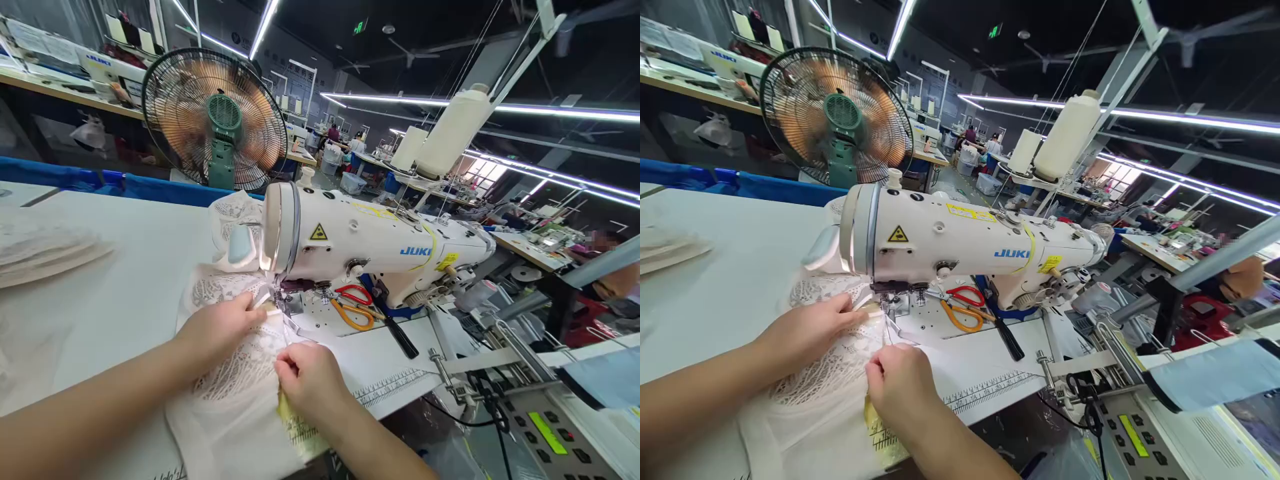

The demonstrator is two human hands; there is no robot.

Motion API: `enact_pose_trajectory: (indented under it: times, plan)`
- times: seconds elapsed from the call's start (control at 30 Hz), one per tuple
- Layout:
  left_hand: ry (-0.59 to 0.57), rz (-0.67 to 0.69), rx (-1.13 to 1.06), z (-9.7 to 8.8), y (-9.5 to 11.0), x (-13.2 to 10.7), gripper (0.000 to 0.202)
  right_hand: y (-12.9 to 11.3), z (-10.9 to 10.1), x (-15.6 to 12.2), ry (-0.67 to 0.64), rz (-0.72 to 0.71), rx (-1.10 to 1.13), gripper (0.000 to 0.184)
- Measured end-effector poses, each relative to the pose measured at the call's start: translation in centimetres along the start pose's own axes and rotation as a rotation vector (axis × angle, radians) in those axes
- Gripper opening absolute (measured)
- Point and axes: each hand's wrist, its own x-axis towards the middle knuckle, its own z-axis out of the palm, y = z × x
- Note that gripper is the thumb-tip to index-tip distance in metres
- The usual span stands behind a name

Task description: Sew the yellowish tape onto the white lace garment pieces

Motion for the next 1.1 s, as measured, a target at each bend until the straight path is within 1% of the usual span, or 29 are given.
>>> enact_pose_trajectory:
  times: [0.13,0.2,0.3,0.37,0.47,0.57,0.67,0.73,0.83,1.0,1.1]
  plan:
    - [-0.022,0.011,0.114,0.0,0.8,-0.4,0.042,0.1,0.3,0.6,-0.041,-0.040,-0.104,0.019]
    - [-0.028,0.018,0.161,0.0,1.0,-0.6,0.047,0.1,0.3,0.8,-0.051,-0.062,-0.135,0.018]
    - [-0.049,0.036,0.244,0.5,1.0,-0.7,0.046,0.2,0.3,1.0,-0.055,-0.099,-0.151,0.015]
    - [-0.096,0.029,0.267,1.0,0.6,-0.5,0.049,0.3,0.3,1.0,-0.065,-0.117,-0.178,0.014]
    - [-0.177,0.002,0.248,1.5,0.3,0.0,0.058,0.4,0.2,1.2,-0.085,-0.133,-0.214,0.013]
    - [-0.222,-0.014,0.262,1.2,0.5,0.6,0.065,0.5,0.2,1.6,-0.082,-0.143,-0.209,0.018]
    - [-0.246,-0.033,0.274,0.5,1.1,1.0,0.062,0.7,0.1,1.9,-0.091,-0.139,-0.230,0.020]
    - [-0.248,-0.030,0.265,0.3,1.2,1.2,0.060,0.7,0.0,1.9,-0.119,-0.138,-0.249,0.023]
    - [-0.259,-0.012,0.246,0.5,0.8,1.0,0.065,0.6,0.0,1.6,-0.165,-0.141,-0.239,0.029]
    - [-0.153,-0.007,0.171,1.7,-0.4,0.3,0.060,-0.3,-0.8,1.8,-0.214,-0.081,-0.189,0.058]
    - [-0.130,-0.002,0.170,1.6,-0.1,0.2,0.063,-1.0,-1.7,2.2,-0.292,-0.045,-0.231,0.062]
